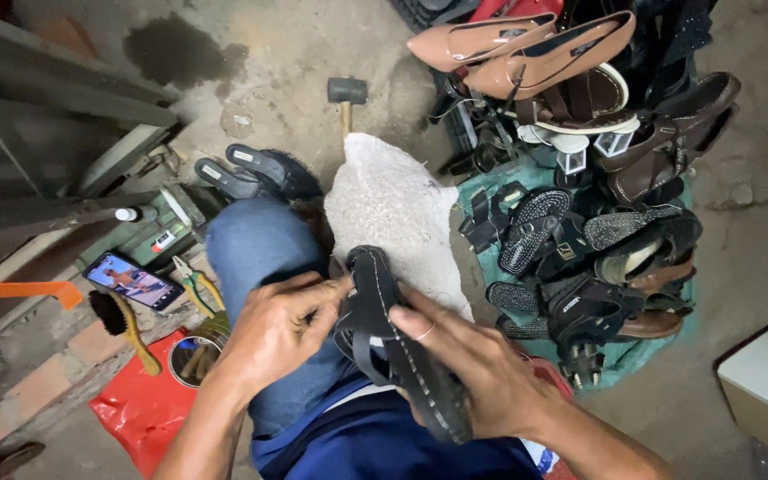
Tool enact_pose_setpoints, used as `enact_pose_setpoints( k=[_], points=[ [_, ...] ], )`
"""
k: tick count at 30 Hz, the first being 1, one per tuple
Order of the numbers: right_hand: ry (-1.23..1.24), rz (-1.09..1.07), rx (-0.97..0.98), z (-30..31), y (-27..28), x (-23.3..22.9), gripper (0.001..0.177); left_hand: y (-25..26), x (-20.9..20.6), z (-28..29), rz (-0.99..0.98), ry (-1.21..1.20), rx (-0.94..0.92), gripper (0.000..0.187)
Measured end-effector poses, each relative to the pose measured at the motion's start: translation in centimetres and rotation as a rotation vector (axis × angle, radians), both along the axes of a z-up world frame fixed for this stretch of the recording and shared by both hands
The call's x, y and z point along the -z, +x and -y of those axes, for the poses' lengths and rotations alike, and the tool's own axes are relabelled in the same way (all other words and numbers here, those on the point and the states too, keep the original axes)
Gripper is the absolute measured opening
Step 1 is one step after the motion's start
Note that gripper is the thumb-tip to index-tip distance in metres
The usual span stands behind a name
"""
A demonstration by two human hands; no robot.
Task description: Hand-stitching the sole of a black sandal using a needle and thread to repair it.
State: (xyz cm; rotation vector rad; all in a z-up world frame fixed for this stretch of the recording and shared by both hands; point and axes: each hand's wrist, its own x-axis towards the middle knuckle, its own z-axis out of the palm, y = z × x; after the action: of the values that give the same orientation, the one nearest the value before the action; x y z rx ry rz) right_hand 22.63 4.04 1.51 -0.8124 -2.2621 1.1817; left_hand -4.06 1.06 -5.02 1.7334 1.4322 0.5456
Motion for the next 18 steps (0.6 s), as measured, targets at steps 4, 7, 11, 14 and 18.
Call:
enact_pose_setpoints(
  k=[4,7,11,14,18],
  points=[
    [0.004,0.000,-0.058,1.5,-0.7,1.0,0.067,-0.2,0.7,0.9,-0.028,0.008,-0.019,0.023],
    [0.080,-0.039,-0.033,2.9,-1.0,2.4,0.076,-0.4,1.0,1.4,0.000,0.062,-0.025,0.020],
    [0.030,-0.055,-0.024,4.5,-1.6,2.8,0.074,-1.2,-0.4,2.8,-0.092,0.015,-0.088,0.029],
    [-0.073,-0.038,-0.175,4.4,-1.0,3.4,0.080,-0.2,-2.1,3.7,-0.168,0.060,-0.149,0.020],
    [-0.575,0.673,-0.439,0.6,0.6,1.3,0.133,0.1,-2.1,3.8,-0.240,0.027,-0.094,0.017]
  ],
)
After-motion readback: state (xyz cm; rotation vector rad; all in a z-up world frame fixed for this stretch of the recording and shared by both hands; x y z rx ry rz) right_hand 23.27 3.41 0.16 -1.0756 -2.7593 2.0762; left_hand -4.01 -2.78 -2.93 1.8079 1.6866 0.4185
